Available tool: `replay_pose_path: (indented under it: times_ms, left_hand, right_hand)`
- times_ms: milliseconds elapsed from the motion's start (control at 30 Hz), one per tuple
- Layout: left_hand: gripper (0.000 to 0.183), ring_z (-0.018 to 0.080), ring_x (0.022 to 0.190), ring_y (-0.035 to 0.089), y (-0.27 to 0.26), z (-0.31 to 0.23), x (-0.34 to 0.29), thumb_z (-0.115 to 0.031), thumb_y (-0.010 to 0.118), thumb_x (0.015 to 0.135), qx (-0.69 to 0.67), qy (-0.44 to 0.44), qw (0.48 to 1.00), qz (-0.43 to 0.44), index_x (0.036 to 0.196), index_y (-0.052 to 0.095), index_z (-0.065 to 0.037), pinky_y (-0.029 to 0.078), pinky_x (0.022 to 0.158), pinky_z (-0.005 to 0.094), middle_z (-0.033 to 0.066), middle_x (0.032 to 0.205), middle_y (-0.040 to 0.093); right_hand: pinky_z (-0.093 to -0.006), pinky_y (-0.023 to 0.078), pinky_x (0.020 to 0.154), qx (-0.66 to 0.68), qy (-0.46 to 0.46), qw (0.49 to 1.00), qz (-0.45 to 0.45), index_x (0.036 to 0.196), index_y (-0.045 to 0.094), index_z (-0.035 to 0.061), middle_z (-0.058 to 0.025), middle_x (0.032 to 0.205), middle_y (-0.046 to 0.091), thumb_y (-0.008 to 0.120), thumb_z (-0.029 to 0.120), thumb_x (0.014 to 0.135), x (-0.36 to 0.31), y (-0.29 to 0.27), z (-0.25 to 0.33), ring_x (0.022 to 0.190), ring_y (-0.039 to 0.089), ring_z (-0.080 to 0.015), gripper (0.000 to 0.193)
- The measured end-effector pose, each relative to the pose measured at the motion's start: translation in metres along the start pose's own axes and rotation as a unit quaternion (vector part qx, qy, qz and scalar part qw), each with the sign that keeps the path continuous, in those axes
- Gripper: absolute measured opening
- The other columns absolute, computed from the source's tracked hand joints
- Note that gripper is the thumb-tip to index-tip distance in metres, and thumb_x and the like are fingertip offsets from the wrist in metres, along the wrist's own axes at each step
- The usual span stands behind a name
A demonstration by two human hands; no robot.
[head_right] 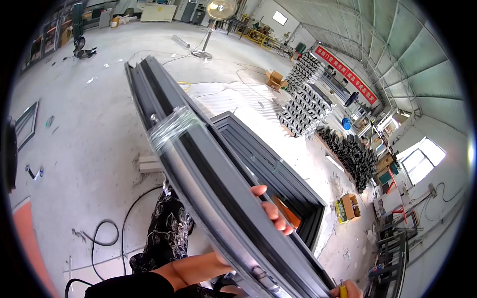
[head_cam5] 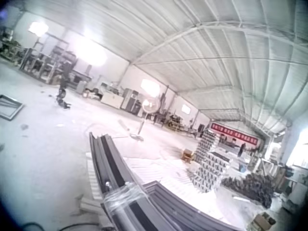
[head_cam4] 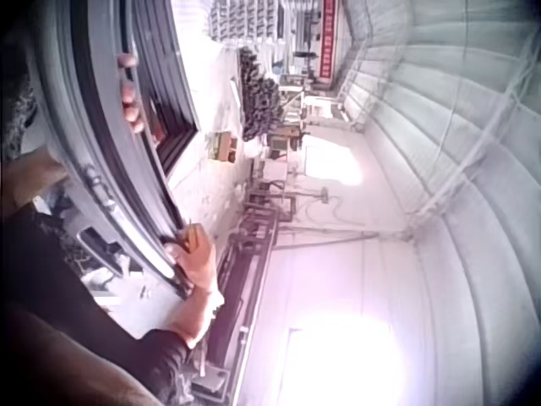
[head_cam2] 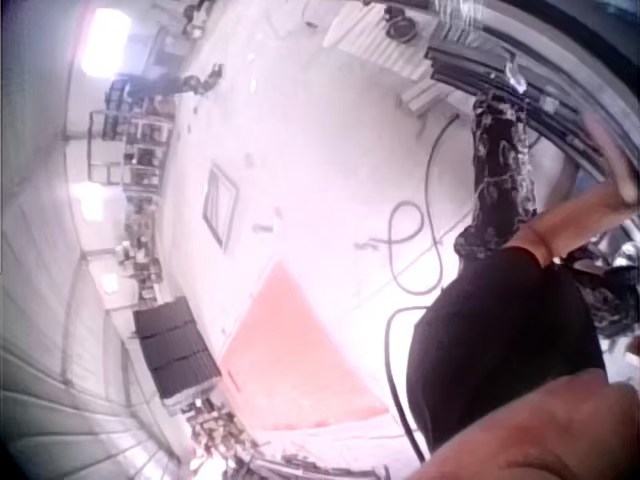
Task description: The person attaches hardware to a metal window frame. They place screws into holes on a metal strip and use a screwdriver to tighten them, securing the components to the frame.
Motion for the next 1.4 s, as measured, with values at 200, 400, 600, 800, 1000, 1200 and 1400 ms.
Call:
replay_pose_path:
  times_ms: [200, 400, 600, 800, 1000, 1200, 1400]
  left_hand:
    - [0.108, 0.0332, 0.093, 0.06, 0.035, -0.004, 0.026, -0.093, 0.028, 0.074, 0.047, -0.019, 0.994, -0.093, 0.133, 0.045, -0.005, 0.049, 0.084, 0.0476, 0.0174, 0.104, 0.062]
    - [0.101, 0.033, 0.085, 0.065, 0.04, -0.026, 0.026, -0.088, 0.025, 0.081, 0.153, 0.039, 0.975, -0.16, 0.122, 0.051, 0.001, 0.055, 0.078, 0.0446, 0.0186, 0.092, 0.065]
    - [0.097, 0.0332, 0.085, 0.065, 0.061, -0.064, 0.042, -0.086, 0.03, 0.081, 0.159, 0.121, 0.97, -0.135, 0.115, 0.055, 0.001, 0.054, 0.08, 0.0471, 0.0189, 0.094, 0.065]
    - [0.088, 0.0247, 0.082, 0.062, 0.055, -0.091, 0.094, -0.087, 0.032, 0.081, 0.187, 0.114, 0.962, -0.165, 0.098, 0.056, -0.005, 0.051, 0.075, 0.0374, 0.0116, 0.087, 0.061]
    - [0.095, 0.028, 0.082, 0.061, 0.056, -0.155, 0.144, -0.09, 0.022, 0.079, 0.162, 0.12, 0.962, -0.184, 0.096, 0.053, -0.002, 0.052, 0.074, 0.0435, 0.0155, 0.088, 0.061]
    - [0.091, 0.0266, 0.077, 0.059, 0.083, -0.241, 0.153, -0.088, 0.022, 0.081, 0.127, 0.219, 0.955, -0.154, 0.1, 0.051, -0.005, 0.051, 0.073, 0.0414, 0.0127, 0.087, 0.058]
    - [0.09, 0.0305, 0.091, 0.062, 0.119, -0.308, 0.085, -0.085, 0.024, 0.084, 0.116, 0.313, 0.937, -0.106, 0.108, 0.051, -0.003, 0.051, 0.085, 0.0426, 0.0151, 0.094, 0.062]
  right_hand:
    - [-0.0251, 0.032, 0.057, 0.089, -0.015, 0.996, -0.01, 0.076, 0.043, 0.0021, 0.0024, 0.07, 0.039, 0.074, 0.084, 0.052, 0.014, 0.002, -0.001, 0.066, 0.038, -0.008, 0.091]
    - [-0.0299, 0.025, 0.056, 0.103, -0.092, 0.989, 0.05, 0.079, 0.05, -0.0014, 0.0025, 0.069, 0.034, 0.07, 0.082, 0.061, 0.05, 0.025, 0.009, 0.067, 0.032, -0.0097, 0.087]
    - [-0.0283, 0.038, 0.069, 0.08, -0.17, 0.975, 0.117, 0.102, 0.057, -0.0094, -0.0015, 0.085, 0.051, 0.066, 0.083, 0.064, 0.101, 0.026, 0.042, 0.082, 0.045, -0.0123, 0.101]
    - [-0.0291, 0.031, 0.059, 0.024, -0.25, 0.958, 0.135, 0.075, 0.051, 0.0025, 0.002, 0.07, 0.041, 0.058, 0.08, 0.077, 0.159, 0.018, 0.104, 0.069, 0.038, -0.0108, 0.078]
    - [-0.0289, 0.036, 0.059, -0.044, -0.29, 0.94, 0.175, 0.075, 0.056, 0.0009, 0.0004, 0.067, 0.047, 0.053, 0.078, 0.082, 0.21, 0.011, 0.187, 0.067, 0.042, -0.0111, 0.077]
    - [-0.0282, 0.044, 0.064, -0.093, -0.266, 0.937, 0.207, 0.077, 0.062, -0.0005, -0.0028, 0.072, 0.059, 0.054, 0.073, 0.084, 0.218, 0.016, 0.3, 0.069, 0.051, -0.0094, 0.075]
    - [-0.03, 0.035, 0.056, -0.204, -0.327, 0.897, 0.214, 0.068, 0.054, 0.0028, 0.0035, 0.063, 0.043, 0.062, 0.078, 0.074, 0.177, 0.049, 0.382, 0.063, 0.04, -0.0097, 0.076]
Point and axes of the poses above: each hand's wrist, its own x-axis towards the middle knuckle, its own y-axis out of the palm, z = x × y, the point moved 9 cm from there along x, towards the middle knuckle
